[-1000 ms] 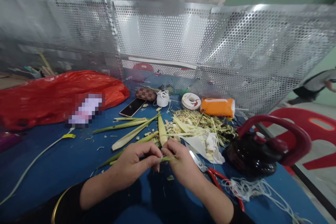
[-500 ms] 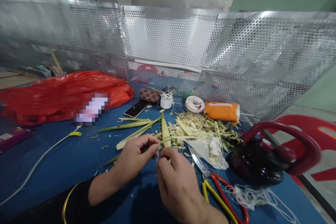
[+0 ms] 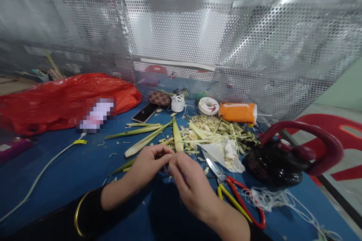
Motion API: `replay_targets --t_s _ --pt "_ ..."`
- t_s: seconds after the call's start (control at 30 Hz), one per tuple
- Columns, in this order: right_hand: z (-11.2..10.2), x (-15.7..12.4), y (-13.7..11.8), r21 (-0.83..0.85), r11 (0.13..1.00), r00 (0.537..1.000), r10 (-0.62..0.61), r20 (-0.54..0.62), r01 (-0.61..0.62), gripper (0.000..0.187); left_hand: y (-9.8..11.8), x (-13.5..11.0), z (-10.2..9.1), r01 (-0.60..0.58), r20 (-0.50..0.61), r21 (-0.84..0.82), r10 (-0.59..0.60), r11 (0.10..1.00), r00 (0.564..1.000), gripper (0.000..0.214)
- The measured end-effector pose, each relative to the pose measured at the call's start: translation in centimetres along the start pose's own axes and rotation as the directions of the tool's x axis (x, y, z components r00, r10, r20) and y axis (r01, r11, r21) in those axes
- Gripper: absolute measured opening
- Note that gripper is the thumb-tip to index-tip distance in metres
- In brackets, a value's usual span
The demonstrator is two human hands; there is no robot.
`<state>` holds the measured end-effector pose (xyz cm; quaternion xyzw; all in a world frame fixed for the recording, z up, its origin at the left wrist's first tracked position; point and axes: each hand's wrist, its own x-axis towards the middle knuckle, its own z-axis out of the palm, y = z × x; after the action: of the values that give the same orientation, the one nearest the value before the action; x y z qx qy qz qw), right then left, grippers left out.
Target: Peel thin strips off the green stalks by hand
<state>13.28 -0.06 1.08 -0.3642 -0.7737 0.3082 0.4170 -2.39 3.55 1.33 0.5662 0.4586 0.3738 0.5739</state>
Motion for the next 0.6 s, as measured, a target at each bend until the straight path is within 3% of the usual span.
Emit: replay_targets --t_s 0.1,0.2,0.3,0.47,0.6 --pt "0.1 -0.1 0.4 0.023 0.993 0.988 0.114 -0.104 -0.112 0.022 -0.2 0.1 -0.2 0.204 0.073 -0.263 -0.191 0.943 0.979 0.018" --pt "0.4 -0.2 0.6 0.060 0.982 0.968 0.185 -0.168 -0.177 0.015 -0.1 0.1 -0.3 0.306 0.103 -0.407 -0.289 0.861 0.952 0.017" --pt "0.7 -0.1 0.9 0.076 0.977 0.956 0.210 -0.204 -0.199 0.009 0.1 0.1 -0.3 0.354 0.126 -0.476 -0.336 0.805 0.934 0.015" --pt "0.9 0.0 1.3 -0.043 0.968 0.952 0.237 -0.192 -0.249 0.013 0.3 0.0 -0.2 0.382 0.153 -0.569 -0.362 0.728 0.919 0.014" --pt "1.1 0.1 1.6 0.080 0.949 0.930 0.316 -0.189 -0.306 0.016 0.2 -0.1 -0.1 0.399 0.149 -0.619 -0.398 0.677 0.905 0.011"
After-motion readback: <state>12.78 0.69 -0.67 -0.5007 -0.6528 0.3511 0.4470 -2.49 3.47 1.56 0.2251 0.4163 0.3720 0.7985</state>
